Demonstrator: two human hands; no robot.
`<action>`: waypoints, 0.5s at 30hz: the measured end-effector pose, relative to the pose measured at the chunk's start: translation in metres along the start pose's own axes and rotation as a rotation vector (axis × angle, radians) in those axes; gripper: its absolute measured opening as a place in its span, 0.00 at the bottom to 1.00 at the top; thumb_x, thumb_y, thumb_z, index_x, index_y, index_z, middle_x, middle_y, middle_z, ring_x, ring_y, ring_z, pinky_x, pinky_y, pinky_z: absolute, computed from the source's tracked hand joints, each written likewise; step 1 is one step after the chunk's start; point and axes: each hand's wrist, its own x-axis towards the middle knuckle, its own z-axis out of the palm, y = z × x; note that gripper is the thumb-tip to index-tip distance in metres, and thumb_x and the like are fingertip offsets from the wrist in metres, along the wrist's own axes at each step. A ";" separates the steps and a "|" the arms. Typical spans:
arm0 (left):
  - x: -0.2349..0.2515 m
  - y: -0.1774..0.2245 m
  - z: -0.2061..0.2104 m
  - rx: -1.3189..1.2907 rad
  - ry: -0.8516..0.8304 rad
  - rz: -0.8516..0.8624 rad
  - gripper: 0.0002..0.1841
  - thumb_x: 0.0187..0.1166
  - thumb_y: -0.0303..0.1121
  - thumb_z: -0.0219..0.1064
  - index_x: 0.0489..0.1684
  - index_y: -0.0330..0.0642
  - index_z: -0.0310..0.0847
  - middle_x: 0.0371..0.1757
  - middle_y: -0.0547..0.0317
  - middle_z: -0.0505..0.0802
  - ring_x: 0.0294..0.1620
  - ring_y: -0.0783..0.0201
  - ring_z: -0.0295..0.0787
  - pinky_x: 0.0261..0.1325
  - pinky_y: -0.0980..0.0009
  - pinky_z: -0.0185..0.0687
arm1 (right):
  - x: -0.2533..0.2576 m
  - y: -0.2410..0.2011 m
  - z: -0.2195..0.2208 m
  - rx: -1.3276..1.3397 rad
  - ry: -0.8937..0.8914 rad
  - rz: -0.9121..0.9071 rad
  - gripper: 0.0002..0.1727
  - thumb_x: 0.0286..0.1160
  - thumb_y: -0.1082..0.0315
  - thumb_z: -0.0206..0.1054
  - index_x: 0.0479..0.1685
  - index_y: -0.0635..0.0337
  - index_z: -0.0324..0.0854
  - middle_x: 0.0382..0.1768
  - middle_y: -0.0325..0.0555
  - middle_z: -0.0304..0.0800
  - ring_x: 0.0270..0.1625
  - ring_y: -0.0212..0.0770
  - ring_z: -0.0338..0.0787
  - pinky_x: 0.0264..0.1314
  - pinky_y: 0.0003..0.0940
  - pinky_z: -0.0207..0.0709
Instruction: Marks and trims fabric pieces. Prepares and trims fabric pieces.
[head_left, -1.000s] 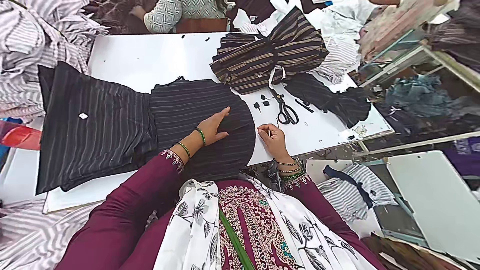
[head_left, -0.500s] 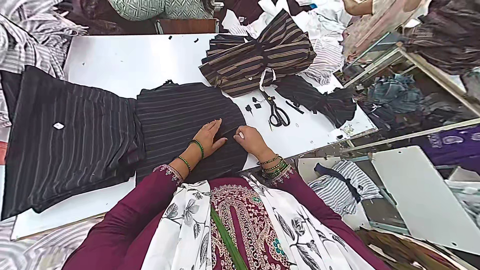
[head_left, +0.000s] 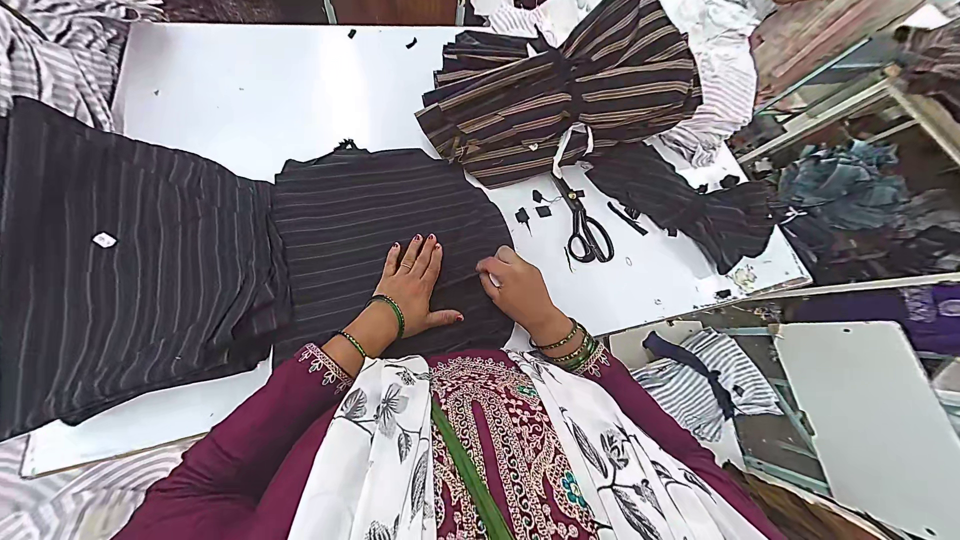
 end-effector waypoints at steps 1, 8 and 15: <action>0.000 0.001 -0.002 0.008 -0.015 -0.012 0.68 0.67 0.82 0.53 0.96 0.32 0.32 0.97 0.40 0.38 0.98 0.45 0.20 0.90 0.34 0.14 | -0.001 0.003 0.002 -0.014 0.024 -0.047 0.07 0.69 0.73 0.68 0.36 0.65 0.92 0.28 0.56 0.84 0.28 0.54 0.88 0.28 0.48 0.81; -0.014 0.007 -0.006 0.046 -0.134 0.039 0.63 0.74 0.77 0.49 0.95 0.32 0.29 0.96 0.37 0.35 0.97 0.41 0.17 0.88 0.31 0.13 | -0.016 0.015 -0.007 -0.004 -0.078 0.088 0.14 0.78 0.68 0.64 0.47 0.60 0.96 0.32 0.57 0.87 0.32 0.55 0.89 0.34 0.49 0.83; 0.017 0.014 -0.020 -0.043 -0.207 0.391 0.45 0.84 0.64 0.55 0.96 0.46 0.48 0.97 0.45 0.46 0.98 0.41 0.29 0.90 0.31 0.22 | -0.004 0.017 -0.051 0.579 -0.184 0.596 0.25 0.69 0.78 0.66 0.69 0.65 0.77 0.53 0.51 0.85 0.39 0.32 0.84 0.41 0.28 0.80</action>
